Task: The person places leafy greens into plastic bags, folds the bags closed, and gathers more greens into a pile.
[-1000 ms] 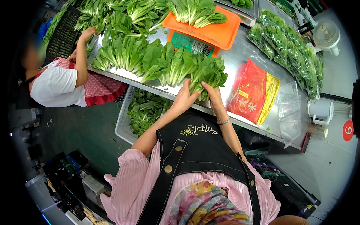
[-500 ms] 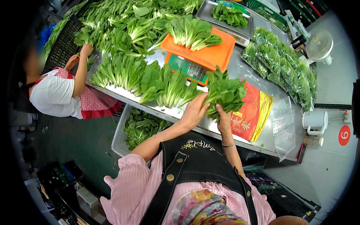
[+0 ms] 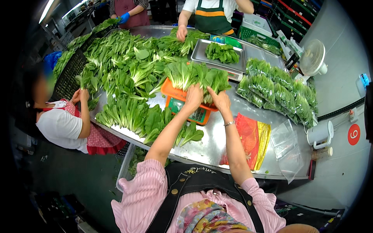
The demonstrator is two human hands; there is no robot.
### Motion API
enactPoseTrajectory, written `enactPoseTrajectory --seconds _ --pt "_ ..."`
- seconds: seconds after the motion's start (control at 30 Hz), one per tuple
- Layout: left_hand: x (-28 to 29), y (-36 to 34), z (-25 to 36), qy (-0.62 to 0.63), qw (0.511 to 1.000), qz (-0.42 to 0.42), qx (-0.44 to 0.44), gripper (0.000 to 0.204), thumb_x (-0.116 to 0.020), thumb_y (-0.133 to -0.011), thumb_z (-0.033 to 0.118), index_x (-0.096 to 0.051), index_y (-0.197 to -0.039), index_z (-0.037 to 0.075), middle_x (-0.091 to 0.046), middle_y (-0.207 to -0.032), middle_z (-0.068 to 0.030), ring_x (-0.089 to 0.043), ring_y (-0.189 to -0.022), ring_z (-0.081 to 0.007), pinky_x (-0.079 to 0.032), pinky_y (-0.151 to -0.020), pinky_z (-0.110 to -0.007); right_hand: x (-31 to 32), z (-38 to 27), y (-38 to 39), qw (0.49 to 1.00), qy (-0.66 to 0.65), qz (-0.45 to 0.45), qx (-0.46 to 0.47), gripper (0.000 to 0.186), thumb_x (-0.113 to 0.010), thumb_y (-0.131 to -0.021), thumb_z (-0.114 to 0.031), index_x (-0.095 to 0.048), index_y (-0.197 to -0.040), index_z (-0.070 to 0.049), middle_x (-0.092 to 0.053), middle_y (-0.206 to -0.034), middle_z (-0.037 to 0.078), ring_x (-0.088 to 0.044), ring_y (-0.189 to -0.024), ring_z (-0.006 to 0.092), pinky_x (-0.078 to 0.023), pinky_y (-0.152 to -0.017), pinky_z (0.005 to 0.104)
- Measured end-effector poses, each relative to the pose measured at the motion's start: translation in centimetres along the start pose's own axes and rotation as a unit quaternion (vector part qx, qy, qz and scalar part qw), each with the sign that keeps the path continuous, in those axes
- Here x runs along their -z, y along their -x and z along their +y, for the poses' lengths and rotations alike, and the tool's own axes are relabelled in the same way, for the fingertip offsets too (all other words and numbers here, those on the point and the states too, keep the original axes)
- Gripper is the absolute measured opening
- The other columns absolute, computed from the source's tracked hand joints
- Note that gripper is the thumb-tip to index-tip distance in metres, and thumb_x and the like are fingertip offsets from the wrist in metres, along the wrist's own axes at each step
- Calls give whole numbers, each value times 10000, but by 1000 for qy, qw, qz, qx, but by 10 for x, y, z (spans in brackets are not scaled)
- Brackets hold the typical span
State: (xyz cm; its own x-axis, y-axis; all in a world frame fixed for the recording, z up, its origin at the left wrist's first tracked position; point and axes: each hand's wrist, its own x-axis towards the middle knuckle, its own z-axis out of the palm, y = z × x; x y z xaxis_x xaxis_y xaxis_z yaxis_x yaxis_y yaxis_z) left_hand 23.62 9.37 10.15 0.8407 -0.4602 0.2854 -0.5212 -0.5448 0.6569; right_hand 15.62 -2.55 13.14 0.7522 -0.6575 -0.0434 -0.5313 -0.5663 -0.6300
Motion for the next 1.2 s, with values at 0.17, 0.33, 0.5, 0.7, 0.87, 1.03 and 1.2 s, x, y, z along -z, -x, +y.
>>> enactPoseTrajectory --seconds 0.17,0.33,0.5,0.7,0.87,1.03,1.2 --pt "24 17 -1 84 996 -8 2 432 -537 -870 186 -449 -1216 -57 -542 -1048 -265 -533 -961 -414 -425 -837 -462 7 26 11 955 -278 -90 -44 590 -629 -803 -502 -602 -855 85 -626 -678 147 -637 -503 212 -512 -422 281" --pt "18 16 -5 85 996 -10 0 431 -584 -847 176 -470 -1194 -53 -554 -1116 -238 -557 -1001 -362 -442 -832 -424 -40 41 -7 910 -410 -57 -6 485 -608 -856 -394 -563 -950 80 -620 -711 105 -654 -585 222 -550 -503 306" --pt "22 8 -13 116 992 -27 30 493 -627 -817 162 -438 -1227 -36 -565 -1122 -250 -597 -969 -333 -467 -801 -411 -23 36 -10 985 -161 -32 51 554 -587 -826 -481 -641 -697 56 -650 -673 199 -652 -602 263 -516 -583 334" --pt "38 15 -14 153 987 -14 49 522 -643 -800 209 -448 -1210 -47 -565 -1116 -246 -558 -1015 -368 -432 -875 -398 8 35 19 989 -112 -87 -51 538 -577 -821 -479 -640 -683 38 -625 -547 137 -649 -556 209 -511 -563 315" --pt "77 23 -25 210 973 38 91 474 -631 -829 192 -467 -1215 -28 -585 -1123 -201 -620 -938 -270 -489 -801 -365 13 46 45 949 -293 -109 -48 449 -580 -857 -377 -611 -944 63 -642 -712 107 -603 -548 143 -469 -462 244" --pt "121 45 -68 211 957 163 113 426 -627 -846 168 -483 -1211 0 -609 -1089 -153 -623 -880 -220 -506 -739 -329 12 59 63 945 -309 -95 -51 486 -610 -839 -404 -587 -1016 48 -612 -790 85 -571 -601 119 -452 -491 234" --pt "154 70 -105 220 938 223 148 413 -620 -853 175 -491 -1203 -2 -617 -1081 -131 -620 -885 -203 -501 -732 -317 1 82 63 968 -243 -49 -41 569 -620 -814 -470 -595 -1061 41 -631 -843 104 -583 -677 137 -471 -591 263"
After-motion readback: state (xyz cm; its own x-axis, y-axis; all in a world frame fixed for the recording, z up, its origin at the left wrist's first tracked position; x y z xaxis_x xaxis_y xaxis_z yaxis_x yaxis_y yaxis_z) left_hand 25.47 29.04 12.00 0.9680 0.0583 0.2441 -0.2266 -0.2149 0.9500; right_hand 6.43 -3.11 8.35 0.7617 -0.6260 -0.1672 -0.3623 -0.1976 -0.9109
